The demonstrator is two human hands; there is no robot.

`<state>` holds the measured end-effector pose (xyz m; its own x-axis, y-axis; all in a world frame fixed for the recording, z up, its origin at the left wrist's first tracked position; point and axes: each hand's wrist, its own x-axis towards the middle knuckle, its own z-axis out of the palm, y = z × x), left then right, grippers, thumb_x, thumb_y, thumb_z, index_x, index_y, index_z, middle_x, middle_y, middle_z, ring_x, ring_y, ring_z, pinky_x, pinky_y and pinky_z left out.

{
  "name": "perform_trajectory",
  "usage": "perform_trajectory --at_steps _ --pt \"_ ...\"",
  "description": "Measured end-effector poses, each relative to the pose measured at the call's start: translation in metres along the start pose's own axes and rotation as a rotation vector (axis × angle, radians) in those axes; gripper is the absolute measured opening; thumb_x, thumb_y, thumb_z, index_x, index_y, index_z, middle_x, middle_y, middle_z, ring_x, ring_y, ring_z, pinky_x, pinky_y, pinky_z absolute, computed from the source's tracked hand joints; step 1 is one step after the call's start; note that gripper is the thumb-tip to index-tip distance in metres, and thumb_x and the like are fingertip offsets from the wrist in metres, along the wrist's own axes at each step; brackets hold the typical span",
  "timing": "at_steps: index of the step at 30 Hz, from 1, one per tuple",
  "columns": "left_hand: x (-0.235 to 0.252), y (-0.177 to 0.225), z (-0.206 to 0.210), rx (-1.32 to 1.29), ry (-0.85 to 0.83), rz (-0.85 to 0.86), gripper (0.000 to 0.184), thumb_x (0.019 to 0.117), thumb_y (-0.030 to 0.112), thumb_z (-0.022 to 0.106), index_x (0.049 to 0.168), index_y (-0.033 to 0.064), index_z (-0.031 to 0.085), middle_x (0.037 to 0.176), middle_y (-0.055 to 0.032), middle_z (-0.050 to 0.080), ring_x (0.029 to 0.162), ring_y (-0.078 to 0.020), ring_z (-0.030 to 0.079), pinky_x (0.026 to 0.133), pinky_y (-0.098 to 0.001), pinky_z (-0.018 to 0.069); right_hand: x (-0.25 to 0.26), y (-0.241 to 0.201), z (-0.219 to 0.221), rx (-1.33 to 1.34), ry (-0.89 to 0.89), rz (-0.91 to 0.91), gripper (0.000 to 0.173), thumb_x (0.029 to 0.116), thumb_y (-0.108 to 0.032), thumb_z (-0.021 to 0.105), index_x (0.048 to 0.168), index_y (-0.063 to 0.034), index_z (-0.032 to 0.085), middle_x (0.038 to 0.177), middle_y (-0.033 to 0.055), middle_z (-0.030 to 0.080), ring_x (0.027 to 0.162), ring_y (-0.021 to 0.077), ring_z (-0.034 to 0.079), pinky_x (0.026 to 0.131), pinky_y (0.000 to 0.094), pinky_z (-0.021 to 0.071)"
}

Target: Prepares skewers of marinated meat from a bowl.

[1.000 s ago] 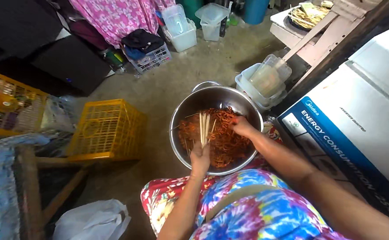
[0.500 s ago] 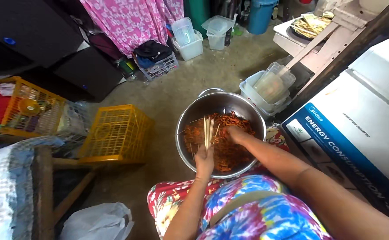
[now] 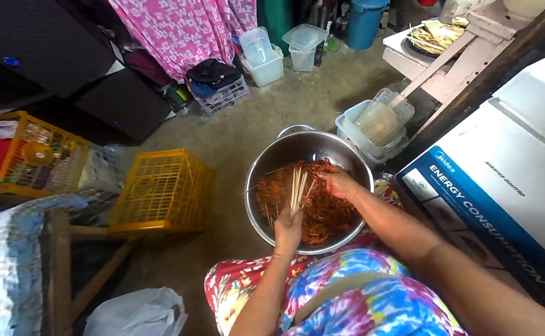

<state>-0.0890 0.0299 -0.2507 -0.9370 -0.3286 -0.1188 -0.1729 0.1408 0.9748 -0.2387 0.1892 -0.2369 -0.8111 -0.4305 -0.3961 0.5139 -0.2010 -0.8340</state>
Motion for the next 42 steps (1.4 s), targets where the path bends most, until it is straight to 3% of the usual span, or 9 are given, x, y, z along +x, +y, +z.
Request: perform_trajectory --at_steps 5,11,23,29,33,42 --pt "0.001 0.002 0.000 0.067 -0.012 -0.008 0.011 0.0987 0.010 0.057 0.102 0.0014 0.064 0.063 0.0040 0.051 0.049 -0.0038 0.045 0.049 -0.0229 0.0411 -0.005 0.001 0.005 -0.028 0.019 -0.030 0.010 0.1043 0.000 0.050 0.112 0.0025 0.055 0.094 0.0099 0.064 0.076 0.0192 0.067 0.075 0.0377 0.0611" --pt "0.004 0.007 -0.001 0.102 0.002 0.006 0.010 0.0991 0.009 0.057 0.100 0.0012 0.064 0.065 0.0026 0.052 0.052 -0.0045 0.047 0.052 -0.0232 0.0422 -0.006 -0.001 0.007 -0.024 0.021 -0.007 0.015 0.1004 0.004 0.055 0.115 0.0061 0.058 0.096 0.0115 0.066 0.079 0.0198 0.069 0.077 0.0366 0.0615" --pt "0.005 0.011 -0.003 0.182 -0.027 -0.007 0.013 0.0990 0.010 0.061 0.104 -0.0002 0.067 0.075 -0.0044 0.061 0.064 -0.0114 0.057 0.065 -0.0322 0.0504 -0.005 0.001 0.005 -0.095 0.068 0.001 0.014 0.0999 0.001 0.059 0.113 0.0058 0.060 0.091 0.0107 0.066 0.073 0.0186 0.066 0.070 0.0356 0.0598" --pt "0.005 0.009 -0.004 0.191 -0.042 -0.023 0.012 0.0985 0.011 0.060 0.102 0.0012 0.067 0.074 -0.0050 0.061 0.065 -0.0133 0.058 0.065 -0.0350 0.0507 -0.004 0.001 0.002 -0.123 -0.013 0.029 0.009 0.1013 0.000 0.057 0.108 0.0035 0.061 0.086 0.0082 0.067 0.071 0.0174 0.067 0.070 0.0345 0.0601" --pt "0.005 0.011 -0.004 0.214 -0.047 -0.033 0.014 0.0976 0.010 0.060 0.104 -0.0002 0.068 0.077 -0.0064 0.062 0.067 -0.0145 0.058 0.067 -0.0362 0.0508 -0.004 0.004 -0.001 -0.241 -0.090 -0.018 0.009 0.1006 0.000 0.057 0.106 0.0026 0.064 0.086 0.0061 0.068 0.072 0.0154 0.066 0.070 0.0336 0.0589" --pt "0.004 0.009 -0.004 0.225 -0.044 -0.045 0.014 0.0989 0.010 0.060 0.105 0.0002 0.068 0.079 -0.0071 0.063 0.068 -0.0150 0.060 0.069 -0.0364 0.0520 -0.005 0.012 0.000 -0.453 -0.059 -0.233 0.010 0.0959 0.002 0.062 0.102 0.0040 0.070 0.091 0.0064 0.070 0.077 0.0096 0.066 0.072 0.0287 0.0571"
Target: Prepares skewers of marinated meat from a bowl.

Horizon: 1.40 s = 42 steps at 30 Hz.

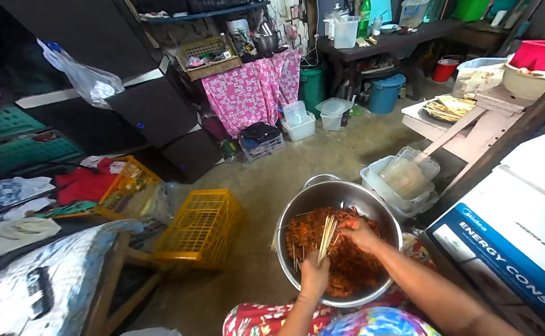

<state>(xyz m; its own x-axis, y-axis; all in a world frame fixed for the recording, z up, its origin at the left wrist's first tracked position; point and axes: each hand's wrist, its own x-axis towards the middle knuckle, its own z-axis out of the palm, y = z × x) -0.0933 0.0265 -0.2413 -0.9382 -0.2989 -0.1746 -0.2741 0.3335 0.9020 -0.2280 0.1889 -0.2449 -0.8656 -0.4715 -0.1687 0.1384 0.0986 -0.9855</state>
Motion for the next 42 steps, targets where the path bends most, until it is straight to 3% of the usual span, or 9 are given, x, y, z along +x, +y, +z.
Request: perform_trajectory --at_steps 14,17,20,22,25,29,32,37,42 --pt "0.001 0.000 0.001 0.018 -0.001 -0.015 0.015 0.0995 0.011 0.060 0.106 0.0000 0.068 0.078 -0.0077 0.062 0.068 -0.0160 0.059 0.068 -0.0373 0.0513 -0.006 0.000 0.010 -0.108 -0.144 -0.012 0.011 0.0939 0.001 0.066 0.103 0.0043 0.072 0.096 0.0062 0.072 0.089 0.0055 0.066 0.088 0.0263 0.0556" --pt "0.001 0.000 0.001 -0.020 0.054 -0.014 0.014 0.1001 0.011 0.060 0.104 -0.0004 0.067 0.075 -0.0066 0.060 0.066 -0.0150 0.057 0.066 -0.0361 0.0506 -0.006 -0.002 0.007 -0.059 -0.193 -0.003 0.042 0.0903 0.004 0.067 0.131 0.0055 0.058 0.108 0.0115 0.070 0.091 0.0112 0.068 0.089 0.0310 0.0574" --pt "0.000 -0.001 0.000 -0.068 0.146 -0.017 0.014 0.1002 0.011 0.060 0.100 -0.0017 0.065 0.070 -0.0063 0.057 0.062 -0.0156 0.055 0.063 -0.0371 0.0490 -0.007 -0.001 -0.001 -0.122 -0.256 0.032 0.080 0.0830 0.007 0.070 0.153 0.0004 0.032 0.100 0.0116 0.068 0.083 0.0147 0.067 0.085 0.0356 0.0579" --pt "0.001 -0.003 0.000 -0.101 0.186 -0.016 0.013 0.1002 0.011 0.060 0.101 -0.0016 0.065 0.069 -0.0051 0.056 0.060 -0.0144 0.054 0.062 -0.0356 0.0485 -0.006 0.004 -0.009 -0.198 -0.261 0.057 0.071 0.0834 0.007 0.069 0.148 0.0017 0.041 0.103 0.0133 0.068 0.085 0.0144 0.065 0.085 0.0355 0.0561" --pt "0.001 -0.003 0.000 -0.131 0.221 -0.016 0.015 0.1006 0.011 0.059 0.102 -0.0023 0.066 0.069 -0.0056 0.056 0.060 -0.0147 0.054 0.061 -0.0355 0.0483 -0.004 0.007 -0.016 -0.208 -0.244 0.075 0.037 0.0866 0.006 0.068 0.123 0.0043 0.063 0.098 0.0100 0.069 0.085 0.0113 0.064 0.083 0.0328 0.0549" --pt "0.000 -0.003 0.000 -0.144 0.197 -0.004 0.014 0.1009 0.009 0.058 0.104 -0.0020 0.066 0.071 -0.0053 0.057 0.062 -0.0133 0.055 0.063 -0.0335 0.0488 -0.004 -0.007 -0.018 0.267 -0.033 0.162 0.024 0.0926 0.007 0.057 0.117 0.0043 0.059 0.087 0.0084 0.066 0.071 0.0181 0.065 0.070 0.0369 0.0584" --pt "-0.001 -0.003 0.000 -0.125 0.086 0.025 0.012 0.0997 0.011 0.059 0.100 0.0001 0.065 0.069 -0.0030 0.055 0.059 -0.0115 0.052 0.060 -0.0316 0.0474 -0.001 -0.010 -0.015 0.511 0.126 0.170 0.019 0.0938 0.007 0.053 0.112 0.0012 0.057 0.090 0.0096 0.065 0.074 0.0217 0.066 0.072 0.0423 0.0610" --pt "-0.001 0.001 0.000 -0.061 -0.027 0.020 0.015 0.0994 0.011 0.060 0.107 -0.0002 0.067 0.078 -0.0057 0.062 0.067 -0.0128 0.058 0.068 -0.0335 0.0514 0.004 -0.003 -0.009 0.484 0.214 0.159 0.025 0.0866 0.013 0.062 0.108 0.0002 0.060 0.095 0.0090 0.065 0.076 0.0165 0.064 0.066 0.0332 0.0565" --pt "0.000 0.000 -0.001 -0.025 -0.058 0.003 0.018 0.1001 0.012 0.060 0.110 0.0000 0.068 0.083 -0.0084 0.066 0.073 -0.0158 0.062 0.073 -0.0373 0.0533 0.003 -0.003 -0.008 0.367 0.202 0.153 0.030 0.0839 0.016 0.067 0.111 0.0049 0.063 0.099 0.0111 0.067 0.079 0.0159 0.064 0.069 0.0313 0.0566"
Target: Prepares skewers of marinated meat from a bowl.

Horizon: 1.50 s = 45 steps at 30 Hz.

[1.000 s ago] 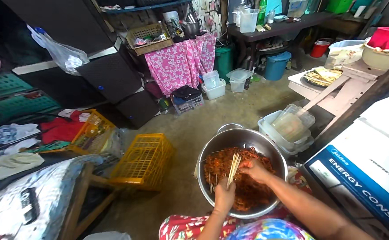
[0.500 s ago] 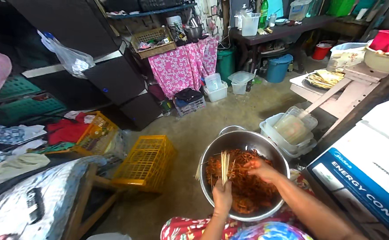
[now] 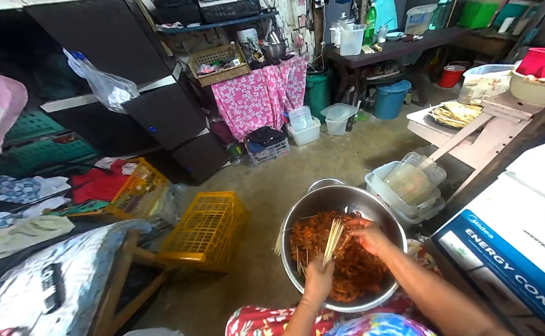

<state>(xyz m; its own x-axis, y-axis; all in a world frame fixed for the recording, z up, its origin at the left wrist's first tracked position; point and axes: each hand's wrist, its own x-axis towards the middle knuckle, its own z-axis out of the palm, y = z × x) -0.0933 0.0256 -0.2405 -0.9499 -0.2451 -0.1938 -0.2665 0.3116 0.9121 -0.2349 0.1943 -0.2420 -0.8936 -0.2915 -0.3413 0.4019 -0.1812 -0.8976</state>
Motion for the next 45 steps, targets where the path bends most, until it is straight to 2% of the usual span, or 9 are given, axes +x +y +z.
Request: perform_trajectory --at_steps 5,11,19,23,27,35,39,42,45 --pt "0.000 0.001 0.000 -0.003 -0.002 -0.009 0.016 0.0998 0.013 0.061 0.108 0.0004 0.068 0.081 -0.0080 0.064 0.071 -0.0157 0.061 0.071 -0.0372 0.0526 -0.004 -0.003 0.002 -0.033 -0.001 0.033 0.024 0.0856 0.014 0.067 0.107 0.0045 0.062 0.092 0.0096 0.067 0.074 0.0153 0.064 0.066 0.0317 0.0567" --pt "-0.001 0.003 -0.001 0.011 0.001 -0.037 0.019 0.1012 0.012 0.059 0.112 -0.0012 0.067 0.083 -0.0095 0.065 0.070 -0.0166 0.061 0.071 -0.0378 0.0528 -0.004 -0.001 0.003 -0.105 0.024 -0.051 0.024 0.0840 0.016 0.067 0.105 0.0052 0.064 0.087 0.0077 0.066 0.071 0.0122 0.062 0.066 0.0283 0.0548" --pt "0.000 0.003 0.000 0.050 -0.003 -0.045 0.018 0.1011 0.013 0.059 0.110 -0.0002 0.067 0.083 -0.0093 0.065 0.072 -0.0178 0.061 0.072 -0.0392 0.0528 -0.005 0.001 0.003 -0.190 -0.023 -0.062 0.023 0.0832 0.014 0.069 0.104 0.0054 0.065 0.089 0.0084 0.067 0.073 0.0125 0.062 0.068 0.0291 0.0552" --pt "0.001 0.000 0.000 0.002 0.004 -0.024 0.016 0.1003 0.013 0.060 0.108 0.0003 0.067 0.080 -0.0080 0.064 0.070 -0.0160 0.060 0.070 -0.0371 0.0526 -0.006 0.000 0.005 -0.128 0.000 -0.016 0.018 0.0887 0.009 0.069 0.106 0.0054 0.065 0.094 0.0105 0.068 0.073 0.0146 0.065 0.066 0.0307 0.0573" --pt "0.001 0.000 0.000 -0.017 0.002 -0.019 0.018 0.0999 0.011 0.060 0.111 -0.0002 0.068 0.085 -0.0087 0.067 0.073 -0.0152 0.063 0.073 -0.0364 0.0536 -0.006 -0.001 0.004 -0.073 -0.010 0.040 0.014 0.0965 0.004 0.062 0.110 0.0075 0.064 0.095 0.0129 0.067 0.074 0.0193 0.067 0.068 0.0367 0.0601" --pt "0.001 0.000 0.000 -0.008 -0.003 -0.013 0.016 0.1000 0.012 0.060 0.108 0.0003 0.068 0.082 -0.0078 0.065 0.072 -0.0148 0.062 0.072 -0.0361 0.0531 -0.008 -0.001 0.006 -0.066 -0.038 0.060 0.013 0.0962 0.004 0.063 0.109 0.0065 0.064 0.095 0.0130 0.068 0.076 0.0212 0.068 0.070 0.0401 0.0610" --pt "0.001 0.002 0.000 0.000 -0.001 -0.017 0.016 0.1000 0.012 0.060 0.107 -0.0003 0.068 0.081 -0.0083 0.064 0.070 -0.0159 0.061 0.071 -0.0378 0.0528 -0.013 -0.006 0.008 -0.112 -0.084 0.082 0.014 0.0985 0.003 0.060 0.111 0.0067 0.063 0.094 0.0116 0.068 0.071 0.0186 0.068 0.067 0.0368 0.0610" --pt "0.000 0.002 0.000 -0.006 0.000 -0.014 0.016 0.1003 0.012 0.060 0.108 -0.0001 0.068 0.080 -0.0077 0.064 0.070 -0.0149 0.060 0.070 -0.0361 0.0526 -0.012 -0.004 0.006 -0.157 -0.133 0.063 0.011 0.0983 0.003 0.061 0.108 0.0053 0.065 0.094 0.0100 0.068 0.073 0.0173 0.067 0.067 0.0360 0.0604" --pt "0.000 0.003 0.000 -0.005 0.006 -0.015 0.016 0.0999 0.011 0.060 0.108 -0.0006 0.068 0.080 -0.0076 0.064 0.070 -0.0146 0.060 0.070 -0.0359 0.0524 -0.011 0.000 0.004 -0.288 -0.175 -0.003 0.010 0.0966 0.000 0.064 0.106 0.0016 0.068 0.094 0.0057 0.068 0.075 0.0098 0.062 0.064 0.0277 0.0529"
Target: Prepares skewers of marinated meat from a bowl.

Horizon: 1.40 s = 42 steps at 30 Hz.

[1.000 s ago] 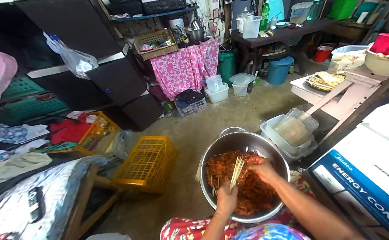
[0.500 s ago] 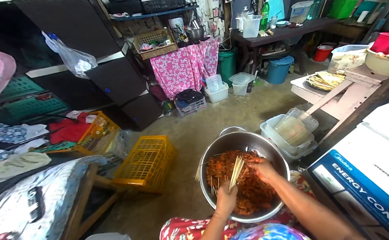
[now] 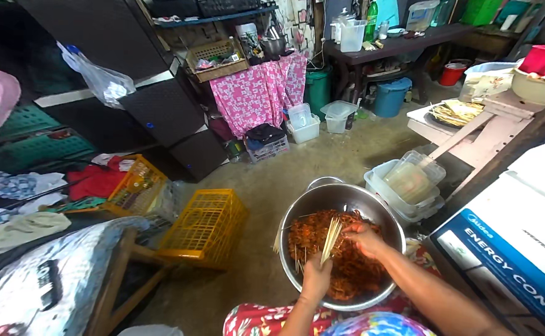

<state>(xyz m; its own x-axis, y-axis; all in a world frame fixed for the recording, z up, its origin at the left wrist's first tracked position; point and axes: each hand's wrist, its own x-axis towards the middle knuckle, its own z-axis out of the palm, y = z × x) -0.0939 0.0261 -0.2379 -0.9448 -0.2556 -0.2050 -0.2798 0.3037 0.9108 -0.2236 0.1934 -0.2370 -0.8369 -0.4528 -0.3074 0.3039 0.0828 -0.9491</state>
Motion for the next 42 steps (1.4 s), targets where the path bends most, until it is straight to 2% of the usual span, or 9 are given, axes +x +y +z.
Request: perform_trajectory --at_steps 7,9,12,17,20,22,26,32,42 --pt "0.001 -0.001 0.000 -0.006 0.012 -0.003 0.015 0.1005 0.011 0.060 0.107 -0.0002 0.068 0.078 -0.0065 0.062 0.067 -0.0139 0.058 0.068 -0.0349 0.0510 -0.002 0.007 0.009 -0.045 -0.075 -0.127 0.010 0.0916 0.006 0.067 0.100 0.0049 0.071 0.096 0.0062 0.072 0.090 0.0076 0.066 0.086 0.0267 0.0562" --pt "0.001 -0.003 0.001 -0.032 0.035 0.005 0.015 0.1007 0.012 0.060 0.105 0.0000 0.068 0.076 -0.0056 0.062 0.066 -0.0132 0.058 0.067 -0.0340 0.0506 -0.003 0.005 0.010 -0.028 -0.084 -0.140 0.022 0.0910 0.007 0.067 0.113 0.0068 0.068 0.106 0.0097 0.071 0.094 0.0093 0.067 0.088 0.0276 0.0570" --pt "0.001 -0.005 0.001 -0.105 0.135 0.021 0.014 0.1006 0.011 0.060 0.104 -0.0010 0.067 0.072 -0.0041 0.058 0.061 -0.0119 0.054 0.062 -0.0319 0.0485 -0.001 0.006 0.006 -0.100 -0.142 -0.130 0.059 0.0884 0.008 0.068 0.144 0.0051 0.048 0.122 0.0179 0.067 0.100 0.0178 0.070 0.091 0.0350 0.0591" --pt "0.000 -0.011 0.003 -0.215 0.254 0.046 0.014 0.1008 0.010 0.057 0.101 -0.0009 0.064 0.064 -0.0011 0.053 0.052 -0.0094 0.049 0.054 -0.0287 0.0453 0.005 0.008 -0.001 -0.334 -0.079 -0.015 0.028 0.0914 0.001 0.069 0.119 0.0072 0.066 0.110 0.0178 0.070 0.097 0.0210 0.069 0.092 0.0386 0.0567" --pt "0.000 -0.011 0.003 -0.250 0.272 0.064 0.014 0.1013 0.010 0.055 0.103 -0.0012 0.063 0.061 0.0006 0.049 0.049 -0.0081 0.046 0.050 -0.0267 0.0432 0.000 -0.002 0.000 0.211 0.050 -0.003 0.020 0.0942 0.008 0.060 0.114 0.0069 0.061 0.090 0.0119 0.069 0.073 0.0201 0.068 0.072 0.0373 0.0611" --pt "0.000 -0.012 0.003 -0.259 0.232 0.085 0.013 0.1003 0.011 0.056 0.099 0.0005 0.062 0.061 0.0016 0.049 0.049 -0.0078 0.046 0.051 -0.0269 0.0430 0.001 -0.007 -0.002 0.502 0.114 -0.001 0.014 0.0979 0.007 0.053 0.109 0.0014 0.059 0.084 0.0092 0.068 0.069 0.0210 0.069 0.070 0.0405 0.0624" --pt "-0.003 -0.006 0.001 -0.143 0.060 0.105 0.013 0.0980 0.011 0.058 0.101 0.0004 0.065 0.067 0.0011 0.055 0.057 -0.0064 0.051 0.058 -0.0266 0.0465 0.006 -0.003 -0.005 0.568 0.206 -0.018 0.016 0.0962 0.009 0.051 0.106 -0.0013 0.057 0.090 0.0074 0.067 0.076 0.0173 0.067 0.070 0.0354 0.0597" --pt "-0.001 -0.003 0.000 -0.080 0.019 0.065 0.013 0.0995 0.010 0.058 0.102 0.0001 0.065 0.070 -0.0016 0.056 0.059 -0.0093 0.052 0.061 -0.0293 0.0476 0.008 0.001 -0.004 0.379 0.195 -0.052 0.024 0.0842 0.017 0.063 0.103 0.0030 0.065 0.093 0.0082 0.068 0.075 0.0147 0.065 0.068 0.0303 0.0575" --pt "0.000 -0.003 0.001 -0.046 0.005 0.049 0.014 0.0991 0.010 0.060 0.105 -0.0006 0.067 0.075 -0.0045 0.061 0.065 -0.0109 0.057 0.066 -0.0314 0.0503 0.005 -0.004 -0.001 0.296 0.186 0.018 0.019 0.0852 0.015 0.067 0.100 0.0028 0.065 0.092 0.0077 0.068 0.076 0.0130 0.064 0.067 0.0286 0.0558"
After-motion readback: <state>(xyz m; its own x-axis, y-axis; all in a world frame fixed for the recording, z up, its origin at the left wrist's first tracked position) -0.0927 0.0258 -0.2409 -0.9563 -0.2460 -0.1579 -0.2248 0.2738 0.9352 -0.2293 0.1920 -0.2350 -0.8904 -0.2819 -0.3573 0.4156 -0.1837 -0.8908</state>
